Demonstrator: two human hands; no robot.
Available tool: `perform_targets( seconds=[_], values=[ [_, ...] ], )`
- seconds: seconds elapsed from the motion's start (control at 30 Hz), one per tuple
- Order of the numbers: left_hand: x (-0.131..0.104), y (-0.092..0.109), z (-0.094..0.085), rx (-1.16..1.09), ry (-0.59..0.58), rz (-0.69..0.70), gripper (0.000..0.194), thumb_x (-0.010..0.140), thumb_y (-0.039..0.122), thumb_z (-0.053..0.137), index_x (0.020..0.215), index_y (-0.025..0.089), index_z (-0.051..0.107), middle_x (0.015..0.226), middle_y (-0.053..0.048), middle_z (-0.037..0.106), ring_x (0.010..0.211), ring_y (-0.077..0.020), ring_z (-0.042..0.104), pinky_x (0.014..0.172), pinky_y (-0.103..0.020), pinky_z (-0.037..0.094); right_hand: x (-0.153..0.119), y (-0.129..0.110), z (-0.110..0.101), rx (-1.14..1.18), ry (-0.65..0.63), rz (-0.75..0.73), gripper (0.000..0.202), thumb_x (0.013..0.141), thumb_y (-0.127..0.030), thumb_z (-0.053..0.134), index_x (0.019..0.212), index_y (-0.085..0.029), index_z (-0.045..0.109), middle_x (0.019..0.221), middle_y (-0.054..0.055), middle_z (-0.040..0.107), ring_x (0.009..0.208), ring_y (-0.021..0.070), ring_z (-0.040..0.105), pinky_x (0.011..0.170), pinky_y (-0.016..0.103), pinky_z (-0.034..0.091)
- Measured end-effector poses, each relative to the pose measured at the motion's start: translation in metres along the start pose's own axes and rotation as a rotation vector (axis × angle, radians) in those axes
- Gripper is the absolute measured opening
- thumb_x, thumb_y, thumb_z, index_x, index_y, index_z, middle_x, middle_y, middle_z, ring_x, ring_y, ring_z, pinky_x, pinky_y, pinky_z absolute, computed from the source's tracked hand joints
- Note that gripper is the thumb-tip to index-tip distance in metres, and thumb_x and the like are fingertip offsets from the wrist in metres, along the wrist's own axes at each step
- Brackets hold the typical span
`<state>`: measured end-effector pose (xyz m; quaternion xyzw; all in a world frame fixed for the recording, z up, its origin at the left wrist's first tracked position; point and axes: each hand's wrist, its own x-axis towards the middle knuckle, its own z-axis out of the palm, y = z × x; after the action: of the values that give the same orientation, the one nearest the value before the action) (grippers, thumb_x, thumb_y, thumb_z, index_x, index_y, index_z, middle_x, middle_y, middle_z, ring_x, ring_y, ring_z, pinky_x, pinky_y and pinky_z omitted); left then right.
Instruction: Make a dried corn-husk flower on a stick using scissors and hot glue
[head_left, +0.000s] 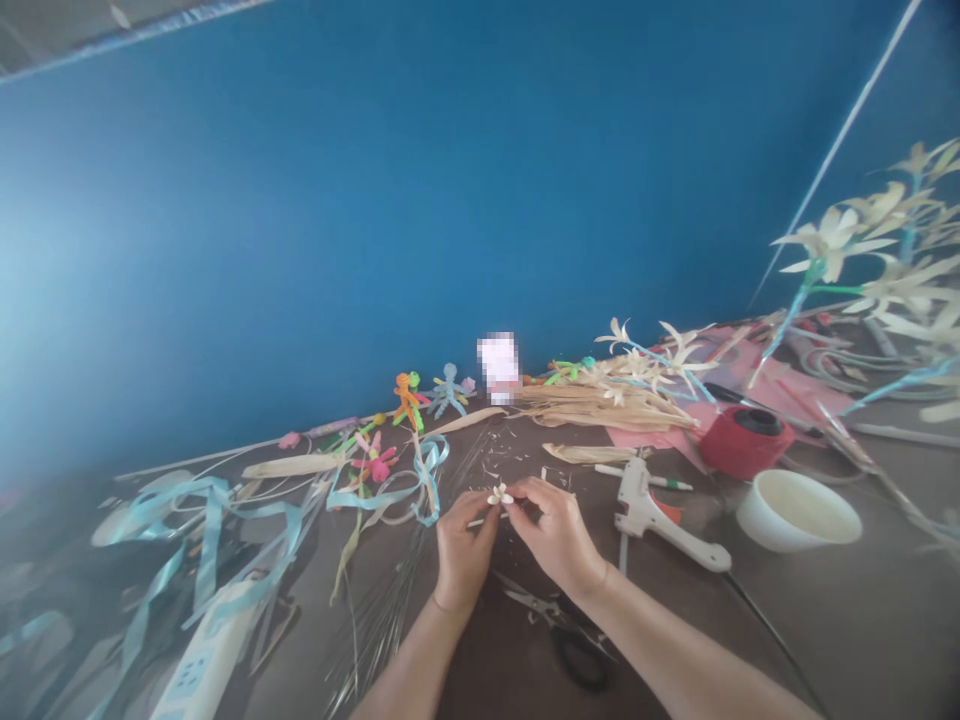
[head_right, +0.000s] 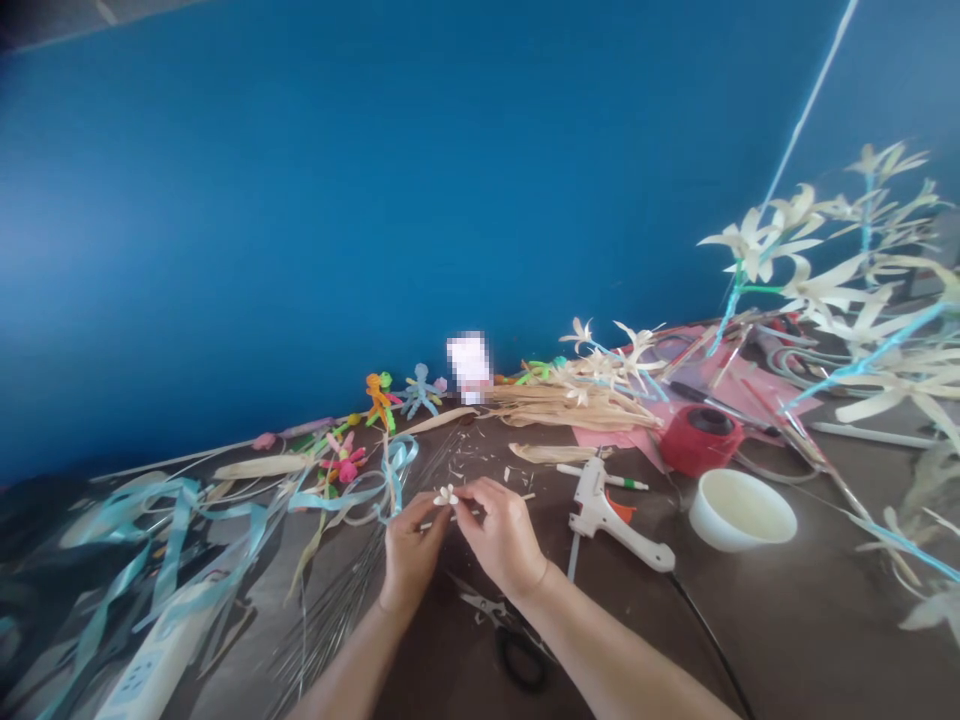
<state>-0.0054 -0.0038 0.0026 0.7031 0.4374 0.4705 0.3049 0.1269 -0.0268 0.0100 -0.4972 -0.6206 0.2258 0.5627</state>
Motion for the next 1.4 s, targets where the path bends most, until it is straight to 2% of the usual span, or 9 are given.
perform_targets(
  seconds=[0.1,0.73,0.93,1.1,1.4],
  values=[
    [-0.0003,-0.0004,0.0000,0.002,-0.023,-0.012,0.018,0.075,0.019,0.055,0.087,0.020,0.069,0.084,-0.007,0.067,0.079,-0.0193,0.060,0.074,-0.030,0.045,0.0008,0.0006,-0.0009,-0.014,0.001,0.006,0.014,0.078,-0.014,0.048,0.077,-0.020,0.061,0.075,0.003,0.063,0.071,0.0161,0.059,0.068,0.027,0.046],
    [-0.0029,-0.0027,0.0017,-0.022,0.047,-0.083,0.016,0.074,0.025,0.054,0.076,0.016,0.067,0.075,-0.005,0.065,0.071,-0.0173,0.057,0.069,-0.027,0.044,-0.0003,-0.0017,-0.0006,0.039,-0.014,0.015,0.014,0.078,-0.014,0.048,0.077,-0.019,0.061,0.074,0.002,0.062,0.069,0.0151,0.058,0.066,0.025,0.046],
    [-0.0023,-0.0039,-0.0002,0.007,0.024,-0.093,0.014,0.075,0.024,0.054,0.074,0.016,0.066,0.074,-0.003,0.065,0.071,-0.0163,0.058,0.068,-0.025,0.043,-0.0012,-0.0011,-0.0004,0.044,-0.028,0.009,0.016,0.077,-0.011,0.048,0.075,-0.020,0.061,0.072,0.002,0.062,0.068,0.0149,0.058,0.066,0.025,0.045],
    [-0.0025,-0.0017,-0.0017,0.034,0.001,-0.062,0.013,0.075,0.021,0.053,0.075,0.017,0.065,0.075,-0.003,0.064,0.071,-0.0160,0.058,0.067,-0.024,0.042,-0.0029,0.0010,0.0008,0.028,-0.041,-0.007,0.018,0.077,-0.010,0.046,0.075,-0.020,0.061,0.073,0.002,0.061,0.069,0.0150,0.058,0.066,0.025,0.045],
    [-0.0027,-0.0014,-0.0007,0.191,0.046,0.050,0.011,0.074,0.017,0.052,0.073,0.017,0.064,0.073,-0.004,0.063,0.071,-0.0164,0.058,0.066,-0.025,0.043,-0.0041,-0.0010,0.0041,-0.011,-0.027,0.006,0.012,0.075,-0.011,0.050,0.074,-0.020,0.058,0.070,0.001,0.061,0.065,0.0145,0.057,0.063,0.024,0.044]
  ],
)
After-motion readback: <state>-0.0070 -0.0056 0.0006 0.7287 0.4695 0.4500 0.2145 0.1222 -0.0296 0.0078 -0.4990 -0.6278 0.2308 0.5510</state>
